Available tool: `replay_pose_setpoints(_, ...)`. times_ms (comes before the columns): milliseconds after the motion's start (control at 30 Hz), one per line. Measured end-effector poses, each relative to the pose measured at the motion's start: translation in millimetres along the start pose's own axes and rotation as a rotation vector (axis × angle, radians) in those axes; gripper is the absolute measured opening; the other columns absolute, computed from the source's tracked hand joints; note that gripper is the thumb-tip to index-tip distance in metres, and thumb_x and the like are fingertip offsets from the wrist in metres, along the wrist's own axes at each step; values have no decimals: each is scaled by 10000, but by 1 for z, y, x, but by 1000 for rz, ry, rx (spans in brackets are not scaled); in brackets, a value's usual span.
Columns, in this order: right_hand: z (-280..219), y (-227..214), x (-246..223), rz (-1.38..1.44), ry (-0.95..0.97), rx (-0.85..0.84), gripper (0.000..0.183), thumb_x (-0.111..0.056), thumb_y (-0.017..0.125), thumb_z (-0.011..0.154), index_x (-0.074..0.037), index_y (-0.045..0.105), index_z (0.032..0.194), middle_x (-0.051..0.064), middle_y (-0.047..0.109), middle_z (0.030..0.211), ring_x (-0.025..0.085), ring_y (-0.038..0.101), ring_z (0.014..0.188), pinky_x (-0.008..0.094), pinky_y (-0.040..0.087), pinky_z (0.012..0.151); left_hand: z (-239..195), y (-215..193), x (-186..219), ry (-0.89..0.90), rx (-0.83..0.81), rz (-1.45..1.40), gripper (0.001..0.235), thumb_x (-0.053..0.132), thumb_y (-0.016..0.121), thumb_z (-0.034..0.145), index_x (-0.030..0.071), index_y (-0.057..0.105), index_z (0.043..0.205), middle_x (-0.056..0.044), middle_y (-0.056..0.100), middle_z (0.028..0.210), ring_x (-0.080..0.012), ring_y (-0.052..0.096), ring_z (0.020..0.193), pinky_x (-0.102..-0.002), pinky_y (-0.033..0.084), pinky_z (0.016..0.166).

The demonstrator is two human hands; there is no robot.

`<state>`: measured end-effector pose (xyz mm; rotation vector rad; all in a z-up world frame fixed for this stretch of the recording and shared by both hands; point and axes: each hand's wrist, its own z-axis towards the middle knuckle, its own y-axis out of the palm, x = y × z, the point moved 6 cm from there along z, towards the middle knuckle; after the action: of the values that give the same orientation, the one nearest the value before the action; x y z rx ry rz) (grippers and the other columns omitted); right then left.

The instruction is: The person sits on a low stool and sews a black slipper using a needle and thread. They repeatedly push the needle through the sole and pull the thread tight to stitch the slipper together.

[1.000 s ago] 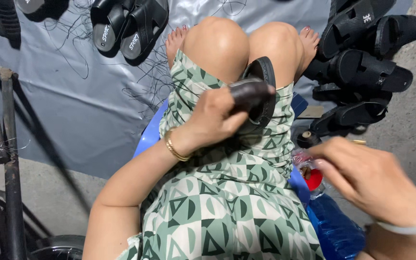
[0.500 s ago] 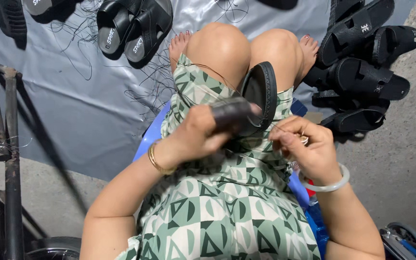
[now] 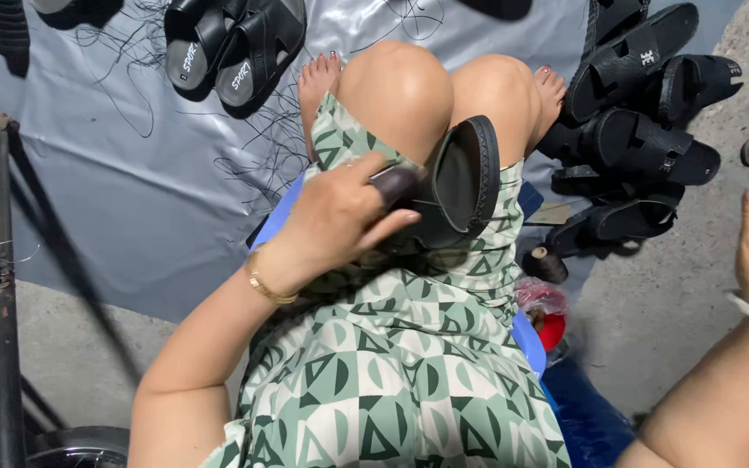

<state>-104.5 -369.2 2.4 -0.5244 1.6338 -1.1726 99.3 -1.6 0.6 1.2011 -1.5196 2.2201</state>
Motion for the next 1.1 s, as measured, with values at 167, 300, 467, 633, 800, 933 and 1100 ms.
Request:
replay_pose_setpoints(167, 15, 42, -144, 84, -275, -79, 173, 65, 562, 990, 72, 608, 1157, 270, 570, 1277, 420, 517, 1225, 519, 382, 1078, 10, -12, -4, -107, -1, -399, 151, 198, 652, 850, 48, 649, 870, -65, 510, 860, -205, 561, 693, -299, 437, 636)
replay_pose_setpoints(300, -2, 92, -171, 467, -195, -470, 165, -56, 592, 829, -27, 578, 991, 104, 606, 964, 153, 630, 729, 261, 507, 729, 23, 4, -13, -222, 10, -1143, 283, 266, 541, 914, 14, 578, 1036, -128, 580, 1159, -235, 604, 1033, -335, 500, 917)
replay_pose_setpoints(467, -7, 83, -163, 954, -76, -291, 270, -205, 510, 889, -72, 516, 655, 175, 591, 894, 275, 600, 986, 384, 521, 908, 35, 9, -88, -551, 506, -1850, 234, 232, 541, 875, 28, 512, 764, -104, 553, 692, -236, 601, 657, -423, 578, 668)
replay_pose_setpoints(633, -15, 102, -177, 1438, 323, -366, 329, -205, 549, 858, -139, 392, 577, 6, 401, 452, 127, 425, 397, 224, 342, 395, 42, -1, -95, -576, 572, -1553, 284, 269, 627, 810, 91, 478, 645, 23, 327, 478, -62, 280, 360, -199, 237, 313)
replay_pose_setpoints(800, -5, 81, -175, 1318, 178, -292, 269, -200, 527, 902, -131, 458, 652, 11, 498, 529, 117, 523, 479, 253, 479, 533, 44, -10, -68, -463, 496, -1199, 221, 281, 581, 863, 98, 524, 753, 20, 447, 568, -72, 393, 380, -199, 328, 345)
replay_pose_setpoints(933, 9, 42, -208, 839, -115, -88, 321, -225, 482, 902, -29, 448, 649, 208, 615, 859, 152, 564, 465, 196, 463, 436, 51, 1, 30, 113, 9, -480, 489, 438, 648, 792, 53, 575, 1086, -81, 659, 1037, -222, 656, 935, -311, 486, 798)
replay_pose_setpoints(1100, 19, 19, -234, 41, -379, -185, 119, -76, 584, 929, 29, 569, 982, 170, 611, 965, 283, 578, 855, 381, 420, 781, 22, -7, 10, -116, -17, -636, 156, 203, 667, 810, 116, 568, 895, -13, 532, 857, -165, 562, 749, -307, 433, 672)
